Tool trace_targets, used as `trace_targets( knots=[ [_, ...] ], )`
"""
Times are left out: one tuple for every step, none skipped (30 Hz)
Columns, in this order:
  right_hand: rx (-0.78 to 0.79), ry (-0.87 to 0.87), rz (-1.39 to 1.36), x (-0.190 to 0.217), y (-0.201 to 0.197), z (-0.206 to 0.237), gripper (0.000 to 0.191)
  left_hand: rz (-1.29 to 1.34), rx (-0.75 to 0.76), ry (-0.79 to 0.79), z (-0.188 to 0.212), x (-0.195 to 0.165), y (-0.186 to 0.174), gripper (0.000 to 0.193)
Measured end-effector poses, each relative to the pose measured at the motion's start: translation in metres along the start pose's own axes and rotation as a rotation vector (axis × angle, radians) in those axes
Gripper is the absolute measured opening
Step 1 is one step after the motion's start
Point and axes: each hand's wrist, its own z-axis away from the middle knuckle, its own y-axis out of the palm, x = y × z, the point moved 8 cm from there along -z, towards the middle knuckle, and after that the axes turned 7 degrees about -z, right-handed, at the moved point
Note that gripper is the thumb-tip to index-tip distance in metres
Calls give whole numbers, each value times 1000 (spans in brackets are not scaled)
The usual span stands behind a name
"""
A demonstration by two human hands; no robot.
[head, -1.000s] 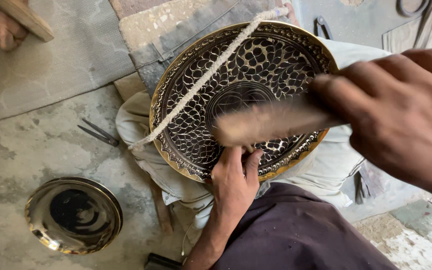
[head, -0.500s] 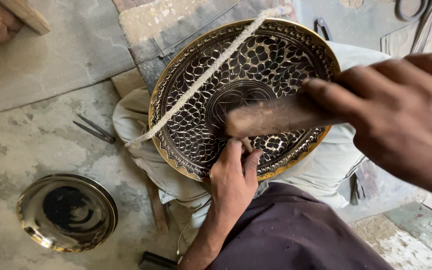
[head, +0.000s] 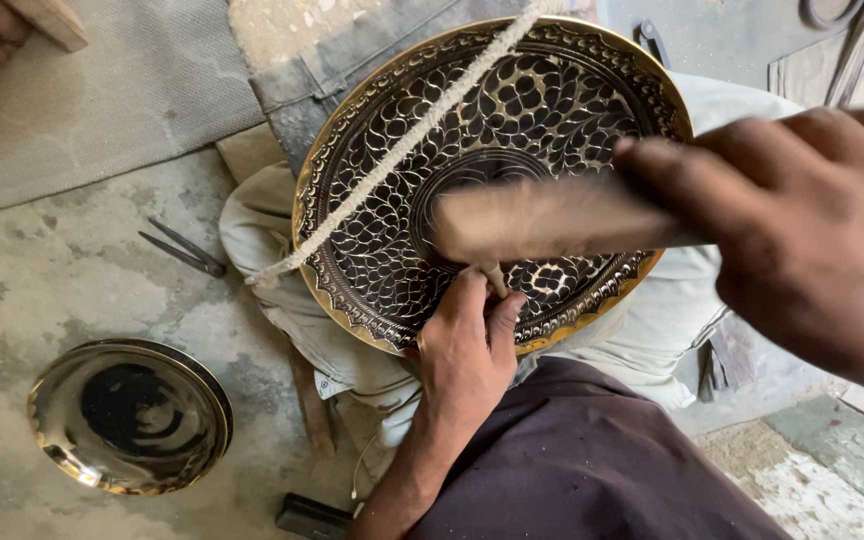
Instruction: The person sits on the floor with a large decorative brass tray on their lap. They hold a small punch against the tray's surface with one hand and strike it with a wooden mallet held in the other hand, repeatedly repositioning the punch to work the patterned design on the tray.
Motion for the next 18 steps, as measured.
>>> trace_targets(
  knots=[
    [55, 66, -21, -3, 4, 0, 59, 16, -4, 9, 0, -1, -1, 24],
    [107, 131, -41, -6, 8, 1, 54, 31, -11, 20, 0, -2, -2, 25],
    [158, 194, -61, -10, 12, 3, 50, 45, -19, 29, 0, -3, -3, 25],
    [104, 129, -42, -5, 8, 1, 51, 35, -5, 13, 0, -3, -2, 24],
    [48, 67, -21, 0, 3, 1, 51, 26, 11, -2, -1, -2, -1, 22],
    [-7, 6, -1, 5, -1, 1, 52, 18, 27, -15, -1, -1, 0, 20],
    [41, 28, 55, 4, 2, 2, 47, 25, 20, -9, -1, -3, -1, 21],
    [89, 52, 110, 1, 6, 3, 42, 33, 14, -1, -1, -4, -2, 21],
    [133, 71, 168, -1, 9, 4, 37, 40, 2, 9, -2, -4, -3, 22],
    [116, 72, 131, 0, 9, 4, 43, 36, -6, 16, -2, -5, -4, 23],
    [105, 75, 90, -1, 8, 5, 49, 32, -7, 21, -2, -6, -4, 23],
    [144, 78, 101, -1, 12, 7, 51, 30, -8, 26, -2, -7, -4, 24],
    [184, 80, 111, -1, 16, 9, 54, 2, 21, -7, -1, -4, -2, 22],
    [271, 77, 172, 0, 24, 12, 52, -26, 48, -40, -1, -2, 0, 21],
    [359, 75, 232, -1, 32, 16, 50, -54, 77, -72, 0, 1, 2, 21],
    [282, 108, 196, -2, 28, 17, 46, -28, 49, -42, 0, -2, 0, 20],
    [207, 141, 160, -3, 25, 18, 41, -1, 22, -12, -1, -4, -2, 21],
    [130, 171, 124, -5, 21, 20, 37, 26, -8, 17, -1, -6, -5, 22]
  ],
)
